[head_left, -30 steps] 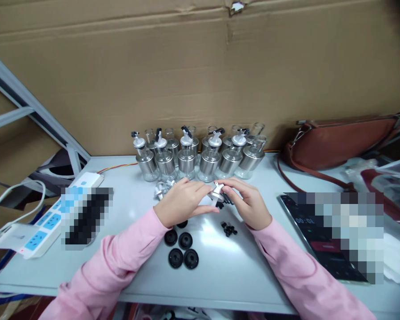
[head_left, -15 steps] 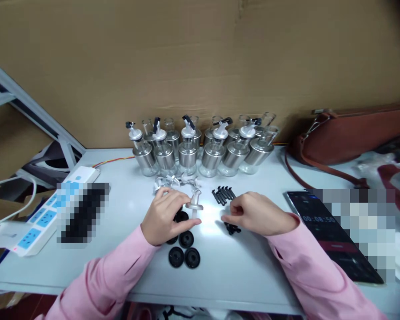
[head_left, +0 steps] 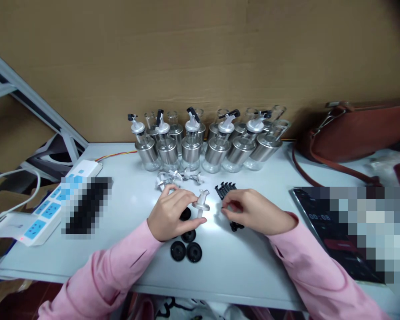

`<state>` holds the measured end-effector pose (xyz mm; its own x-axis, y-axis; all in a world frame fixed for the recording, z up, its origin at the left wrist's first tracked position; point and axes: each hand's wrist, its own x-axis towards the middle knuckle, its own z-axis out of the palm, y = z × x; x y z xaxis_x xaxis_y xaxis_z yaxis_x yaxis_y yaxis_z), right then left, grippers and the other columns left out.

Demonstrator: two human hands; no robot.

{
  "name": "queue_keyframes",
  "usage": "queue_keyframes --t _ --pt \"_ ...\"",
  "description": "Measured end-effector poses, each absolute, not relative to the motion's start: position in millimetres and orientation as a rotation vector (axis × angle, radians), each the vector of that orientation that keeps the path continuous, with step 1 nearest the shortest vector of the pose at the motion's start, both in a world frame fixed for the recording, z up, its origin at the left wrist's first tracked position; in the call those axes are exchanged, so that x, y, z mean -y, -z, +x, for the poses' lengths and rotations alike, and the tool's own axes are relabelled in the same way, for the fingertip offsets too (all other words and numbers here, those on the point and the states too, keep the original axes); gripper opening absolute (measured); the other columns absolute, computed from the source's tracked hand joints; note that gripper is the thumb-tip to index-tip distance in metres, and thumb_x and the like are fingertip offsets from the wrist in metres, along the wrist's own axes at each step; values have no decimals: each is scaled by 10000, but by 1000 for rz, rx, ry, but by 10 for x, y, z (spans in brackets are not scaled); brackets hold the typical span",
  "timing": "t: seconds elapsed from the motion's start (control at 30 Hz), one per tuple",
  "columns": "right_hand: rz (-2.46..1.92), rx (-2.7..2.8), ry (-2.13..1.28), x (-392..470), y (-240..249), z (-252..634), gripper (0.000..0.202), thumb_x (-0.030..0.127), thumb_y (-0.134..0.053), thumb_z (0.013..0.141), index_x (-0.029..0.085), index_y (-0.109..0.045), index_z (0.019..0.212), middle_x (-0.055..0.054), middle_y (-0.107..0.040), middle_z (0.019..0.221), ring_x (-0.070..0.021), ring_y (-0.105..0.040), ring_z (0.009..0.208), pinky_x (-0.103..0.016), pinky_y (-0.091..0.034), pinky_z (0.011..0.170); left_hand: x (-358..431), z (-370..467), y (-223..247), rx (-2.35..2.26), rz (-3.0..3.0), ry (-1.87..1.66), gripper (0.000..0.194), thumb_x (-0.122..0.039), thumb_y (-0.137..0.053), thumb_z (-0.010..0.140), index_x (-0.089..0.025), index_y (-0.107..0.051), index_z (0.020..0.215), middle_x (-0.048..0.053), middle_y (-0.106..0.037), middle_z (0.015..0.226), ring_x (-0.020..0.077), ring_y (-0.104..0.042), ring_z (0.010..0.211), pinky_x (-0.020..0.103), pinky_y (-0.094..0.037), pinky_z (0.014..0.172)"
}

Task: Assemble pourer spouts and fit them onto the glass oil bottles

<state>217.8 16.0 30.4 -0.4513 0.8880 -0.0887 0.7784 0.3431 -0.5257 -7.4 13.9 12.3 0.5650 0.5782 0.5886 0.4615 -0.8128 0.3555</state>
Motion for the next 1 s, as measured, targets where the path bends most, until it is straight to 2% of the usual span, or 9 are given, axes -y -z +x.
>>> queue_keyframes --t 0.1,0.2,0.3,0.43,0.67,0.87,1.0 --pt "-1309 2198 -851 -156 -311 2167 148 161 -512 731 161 -658 754 -23 -642 635 -127 -564 542 -233 -435 527 -129 -65 -128 -868 2641 -1106 275 -397 -545 848 -141 -499 939 57 -643 815 173 -614 761 346 -388 765" --pt "-1242 1997 -901 -129 -308 2146 156 204 -517 773 156 -660 812 -46 -677 703 -138 -597 584 -243 -468 539 -113 -53 -127 -856 2656 -1077 269 -383 -538 850 -140 -497 957 69 -647 854 180 -617 774 360 -382 783" --pt "-1183 1794 -978 -90 -300 2096 163 258 -547 804 156 -655 872 -53 -684 718 -154 -630 626 -261 -495 567 -99 -47 -127 -824 2672 -1036 241 -348 -470 864 -132 -488 971 86 -639 880 189 -610 792 376 -377 802" --pt "-1094 1624 -962 -32 -266 2000 127 231 -565 817 174 -654 888 -47 -676 733 -161 -641 677 -288 -503 630 -96 -51 -126 -809 2694 -1063 245 -355 -385 883 -135 -477 940 81 -619 831 182 -592 757 379 -376 805" --pt "-1027 1531 -956 29 -203 1933 101 198 -627 788 212 -659 883 -34 -676 810 -151 -636 722 -280 -508 671 -101 -66 -113 -807 2724 -1024 351 -473 -360 913 -144 -467 977 73 -621 863 178 -591 784 386 -351 851" --pt "-970 1600 -826 24 -203 1938 111 160 -626 787 231 -673 859 -39 -664 829 -177 -607 823 -312 -483 733 -92 -68 -118 -811 2706 -1021 340 -464 -378 913 -142 -469 976 67 -630 860 173 -601 800 386 -334 864" --pt "-944 1615 -818 27 -202 1938 132 138 -623 786 243 -670 850 -33 -650 827 -169 -598 811 -309 -476 727 -90 -68 -124 -810 2707 -999 331 -460 -383 912 -148 -470 978 64 -633 859 167 -600 788 388 -332 870"
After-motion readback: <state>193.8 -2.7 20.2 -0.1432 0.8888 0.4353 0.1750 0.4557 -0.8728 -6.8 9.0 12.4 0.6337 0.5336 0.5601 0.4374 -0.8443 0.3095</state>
